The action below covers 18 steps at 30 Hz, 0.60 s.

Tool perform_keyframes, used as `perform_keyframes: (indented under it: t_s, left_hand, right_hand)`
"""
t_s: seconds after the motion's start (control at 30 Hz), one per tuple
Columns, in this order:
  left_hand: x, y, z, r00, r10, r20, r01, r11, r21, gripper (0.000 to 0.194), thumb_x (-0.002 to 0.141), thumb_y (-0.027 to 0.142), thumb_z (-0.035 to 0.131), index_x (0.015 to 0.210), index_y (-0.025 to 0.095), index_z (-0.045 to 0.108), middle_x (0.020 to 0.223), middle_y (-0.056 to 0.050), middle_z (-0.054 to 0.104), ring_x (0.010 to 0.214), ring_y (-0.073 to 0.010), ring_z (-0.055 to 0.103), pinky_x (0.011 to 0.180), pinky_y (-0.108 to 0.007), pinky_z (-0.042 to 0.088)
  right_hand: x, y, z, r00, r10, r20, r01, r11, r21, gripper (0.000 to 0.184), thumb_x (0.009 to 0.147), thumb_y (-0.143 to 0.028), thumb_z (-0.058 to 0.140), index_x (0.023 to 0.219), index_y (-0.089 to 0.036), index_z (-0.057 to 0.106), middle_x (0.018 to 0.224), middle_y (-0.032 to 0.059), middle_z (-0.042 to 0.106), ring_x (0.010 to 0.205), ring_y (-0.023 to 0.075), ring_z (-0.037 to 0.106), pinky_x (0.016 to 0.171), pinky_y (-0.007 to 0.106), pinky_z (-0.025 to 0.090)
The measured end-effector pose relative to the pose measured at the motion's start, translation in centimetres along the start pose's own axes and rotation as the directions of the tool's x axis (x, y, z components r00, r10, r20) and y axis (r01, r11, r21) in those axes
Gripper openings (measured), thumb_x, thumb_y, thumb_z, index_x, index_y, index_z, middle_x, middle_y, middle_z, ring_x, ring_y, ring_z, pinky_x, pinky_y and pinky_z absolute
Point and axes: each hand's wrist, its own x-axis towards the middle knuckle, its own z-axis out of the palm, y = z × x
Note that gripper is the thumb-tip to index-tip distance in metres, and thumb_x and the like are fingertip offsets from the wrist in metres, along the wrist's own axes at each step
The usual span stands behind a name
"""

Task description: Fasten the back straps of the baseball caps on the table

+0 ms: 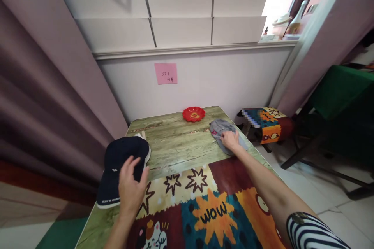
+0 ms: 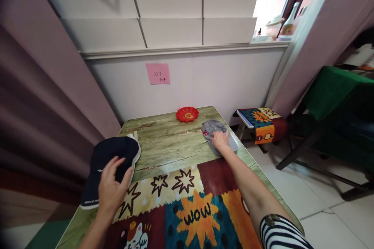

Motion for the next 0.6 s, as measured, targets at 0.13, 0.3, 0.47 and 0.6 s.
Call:
perform_keyframes:
  t_s: [0.13,0.3,0.47,0.6]
  left_hand:
    - [-0.8,2.8,2.6,0.832,-0.184,0.523,0.448,0.780,-0.437,0.054,0.073,0.062,0.070,0.100,0.015,0.069,0.103,-0.015,0.074,0.097,-0.0304,0.070,0.095,-0.044,0.051]
    - [-0.4,8.8,4.4,0.581,-0.010,0.814,0.756,0.378,-0.535,0.055,0.078,0.059,0.070,0.107,0.012,0.069,0.112,-0.019,0.073,0.098,-0.0283,0.071,0.088,-0.041,0.055]
    - [2.6,12.5,5.0,0.662,-0.184,0.727,0.744,0.045,-0.666,0.035,0.084,0.046,0.069,0.096,0.014,0.070,0.093,-0.012,0.076,0.083,-0.0224,0.073,0.079,-0.036,0.058]
    - [4.8,14.0,3.4,0.732,-0.286,0.618,0.666,0.112,-0.737,0.014,0.070,0.016,0.078,0.081,0.013,0.070,0.072,-0.004,0.073,0.062,-0.0142,0.067,0.067,-0.026,0.057]
  right_hand:
    - [-0.8,-1.5,-3.6,0.998,-0.049,-0.044,0.053,0.993,0.103,0.016,0.091,-0.029,0.056,0.086,-0.019,0.068,0.098,0.0081,0.074,0.094,0.0227,0.066,0.092,0.037,0.040]
    - [-6.8,-6.4,-7.3,0.963,-0.159,-0.219,0.261,0.760,0.595,0.021,0.092,-0.039,0.057,0.083,-0.021,0.063,0.084,0.0022,0.070,0.079,0.0176,0.064,0.074,0.028,0.047]
    - [-16.0,-11.7,-5.6,0.865,-0.170,-0.472,0.482,0.541,0.689,0.005,0.091,-0.023,0.060,0.088,-0.022,0.063,0.090,0.0049,0.069,0.088,0.0190,0.066,0.080,0.032,0.052]
    - [-20.0,-13.4,-2.8,0.662,-0.415,-0.624,0.740,0.492,0.458,0.011,0.087,-0.012,0.062,0.094,-0.022,0.064,0.090,0.0058,0.071,0.085,0.0188,0.067,0.077,0.032,0.054]
